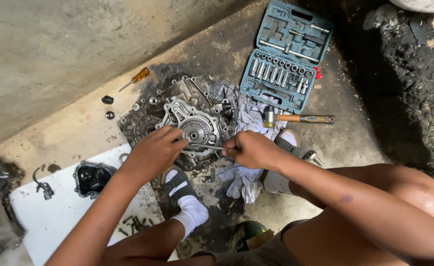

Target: The person disassembles a small engine block, removing gears and bearings using a hammer, screwdriver, and wrench. They place removed parts on a white sheet and continue to extract internal components.

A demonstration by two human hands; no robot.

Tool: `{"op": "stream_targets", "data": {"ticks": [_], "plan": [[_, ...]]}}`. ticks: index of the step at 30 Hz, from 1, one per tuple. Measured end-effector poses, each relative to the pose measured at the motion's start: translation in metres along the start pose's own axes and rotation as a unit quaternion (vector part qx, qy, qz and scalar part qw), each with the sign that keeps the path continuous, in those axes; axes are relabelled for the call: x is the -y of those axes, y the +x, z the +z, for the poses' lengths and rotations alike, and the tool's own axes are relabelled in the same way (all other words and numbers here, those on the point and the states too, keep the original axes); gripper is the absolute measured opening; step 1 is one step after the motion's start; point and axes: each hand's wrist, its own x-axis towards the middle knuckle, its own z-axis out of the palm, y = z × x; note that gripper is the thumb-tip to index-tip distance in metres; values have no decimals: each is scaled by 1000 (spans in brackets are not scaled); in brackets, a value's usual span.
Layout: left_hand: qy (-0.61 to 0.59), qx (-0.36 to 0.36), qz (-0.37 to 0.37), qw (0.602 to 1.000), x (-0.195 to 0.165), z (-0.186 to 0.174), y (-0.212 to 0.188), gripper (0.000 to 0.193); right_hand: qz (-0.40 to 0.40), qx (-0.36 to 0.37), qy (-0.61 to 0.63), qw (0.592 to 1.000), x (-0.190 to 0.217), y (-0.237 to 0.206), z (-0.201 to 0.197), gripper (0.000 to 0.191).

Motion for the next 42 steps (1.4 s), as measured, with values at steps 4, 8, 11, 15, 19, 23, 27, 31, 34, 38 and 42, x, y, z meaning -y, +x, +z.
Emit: {"op": "stream_targets", "data": {"ticks": [4,8,11,15,19,23,27,31,34,38,42], "plan": [[50,61,111,991,14,-9,12,30,-27,31,90,995,-19,14,6,23],[128,91,226,961,27,-11,21,36,12,54,122,991,-28,16,11,23],[260,119,326,901,36,-8,27,35,28,60,136,988,-26,12,12,23],[371,78,414,828,41,-7,29,43,-9,27,82,996,-12,6,5,22],[393,73,421,814,41,-6,27,41,39,34,-5,999,7,-2,-8,22],[378,71,415,824,44,2,23,43,54,36,-76,995,23,-16,-25,22],[353,0,369,860,45,18,11,35,63,51,-111,990,30,-25,-32,22],[334,20,320,886,40,32,-8,29,38,38,-105,993,25,-32,-32,22],[327,-94,251,906,34,35,-17,18,4,23,-100,995,18,-36,-30,21],[277,-150,207,926,23,25,-18,20,10,19,-101,995,12,-44,-30,21],[190,-183,153,952,13,2,-20,27,17,6,-102,995,6,-51,-37,24]]}}
